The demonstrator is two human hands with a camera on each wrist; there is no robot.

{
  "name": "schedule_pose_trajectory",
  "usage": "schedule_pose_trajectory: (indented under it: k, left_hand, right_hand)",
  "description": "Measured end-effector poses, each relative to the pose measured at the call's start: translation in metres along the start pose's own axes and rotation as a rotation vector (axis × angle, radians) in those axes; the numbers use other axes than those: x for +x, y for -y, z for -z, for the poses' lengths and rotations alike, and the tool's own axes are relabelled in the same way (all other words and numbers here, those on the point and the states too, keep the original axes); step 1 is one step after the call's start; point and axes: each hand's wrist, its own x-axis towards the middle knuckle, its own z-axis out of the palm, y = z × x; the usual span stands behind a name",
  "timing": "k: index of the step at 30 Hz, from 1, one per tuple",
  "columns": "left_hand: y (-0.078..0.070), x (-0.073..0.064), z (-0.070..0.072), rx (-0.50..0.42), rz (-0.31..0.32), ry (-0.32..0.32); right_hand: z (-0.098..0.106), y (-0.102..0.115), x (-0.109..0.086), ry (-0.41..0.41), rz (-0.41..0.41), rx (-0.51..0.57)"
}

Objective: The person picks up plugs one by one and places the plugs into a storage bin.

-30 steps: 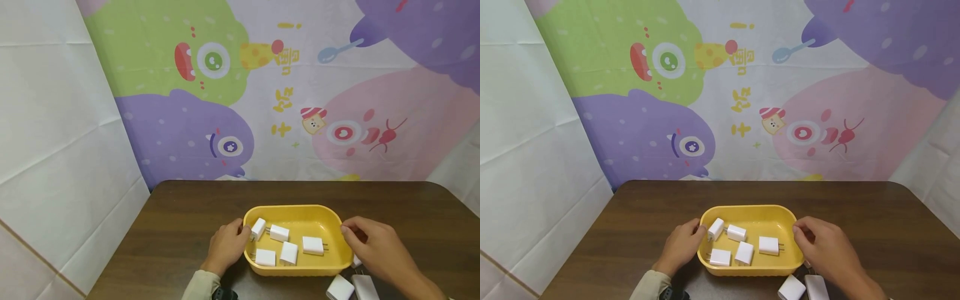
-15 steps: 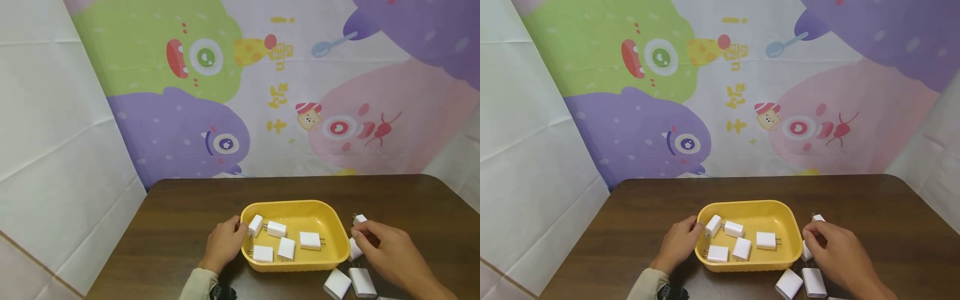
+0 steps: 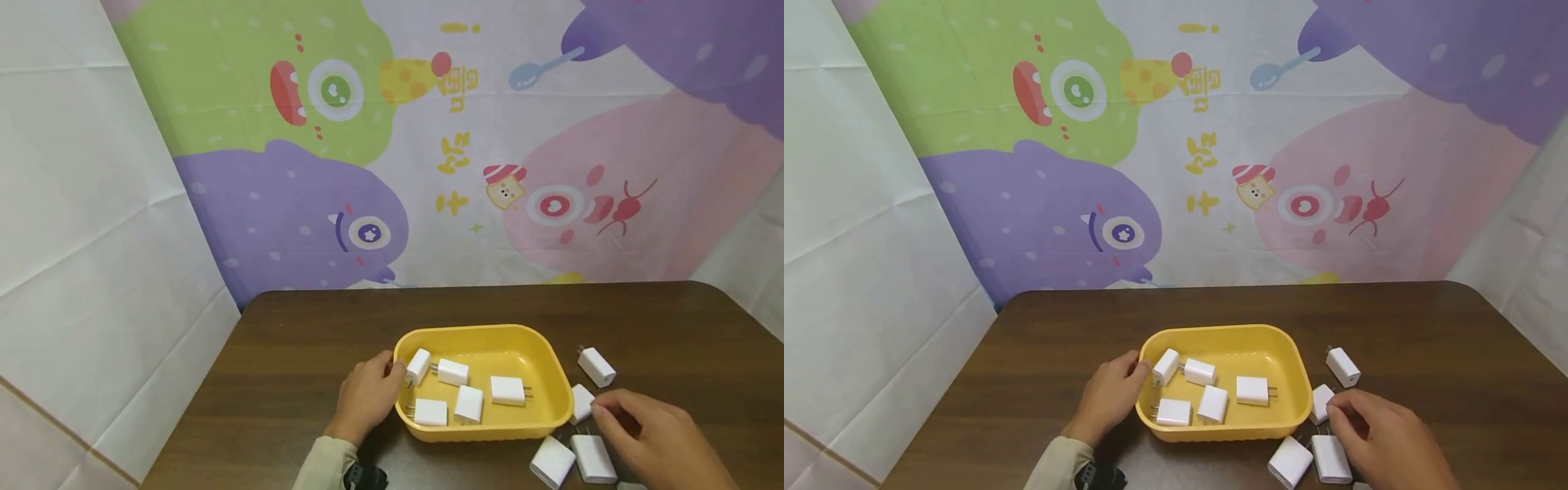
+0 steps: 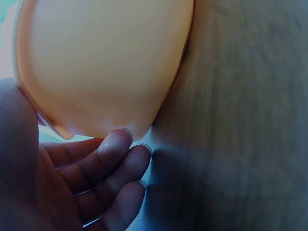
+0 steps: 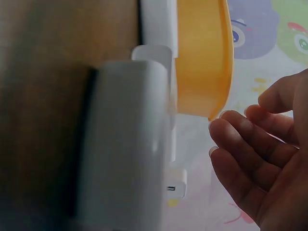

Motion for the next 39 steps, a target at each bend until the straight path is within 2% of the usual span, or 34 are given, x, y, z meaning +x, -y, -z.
schedule_pose_trajectory:
  k: [5, 11, 17, 22, 24, 27, 32, 35, 39]
  left_hand:
    - [0.000, 0.000, -0.001, 0.000, 0.003, 0.001]
    - [-0.001, -0.001, -0.001, -0.004, 0.010, 0.012]
    - [-0.001, -0.001, 0.000, -0.001, 0.011, 0.009]
    - [-0.001, -0.001, 0.001, 0.003, 0.005, 0.006]
    - [-0.001, -0.001, 0.001, 0.003, 0.004, 0.010]
    - [-0.002, -0.001, 0.001, 0.003, 0.002, 0.015]
    - [-0.002, 0.000, 0.001, 0.003, 0.000, 0.012]
    - [-0.002, 0.000, 0.001, 0.002, -0.003, 0.012]
    - [-0.002, -0.001, 0.001, -0.001, -0.003, 0.015]
  right_hand:
    - [-0.005, -0.011, -0.011, -0.028, 0.065, -0.034]
    - [-0.010, -0.021, -0.020, 0.061, -0.008, -0.060]
    - [-0.017, -0.024, -0.031, 0.050, -0.051, -0.076]
    - [-0.024, -0.032, -0.037, 0.046, -0.044, -0.072]
    - [-0.028, -0.036, -0.042, -0.004, -0.013, -0.065]
    - [-0.033, -0.041, -0.048, -0.133, 0.078, -0.029]
    - [-0.037, -0.044, -0.052, -0.250, 0.238, 0.055]
    - [-0.038, -0.046, -0.053, -0.278, 0.344, 0.128]
    - [-0.040, -0.057, -0.054, -0.225, 0.417, 0.241]
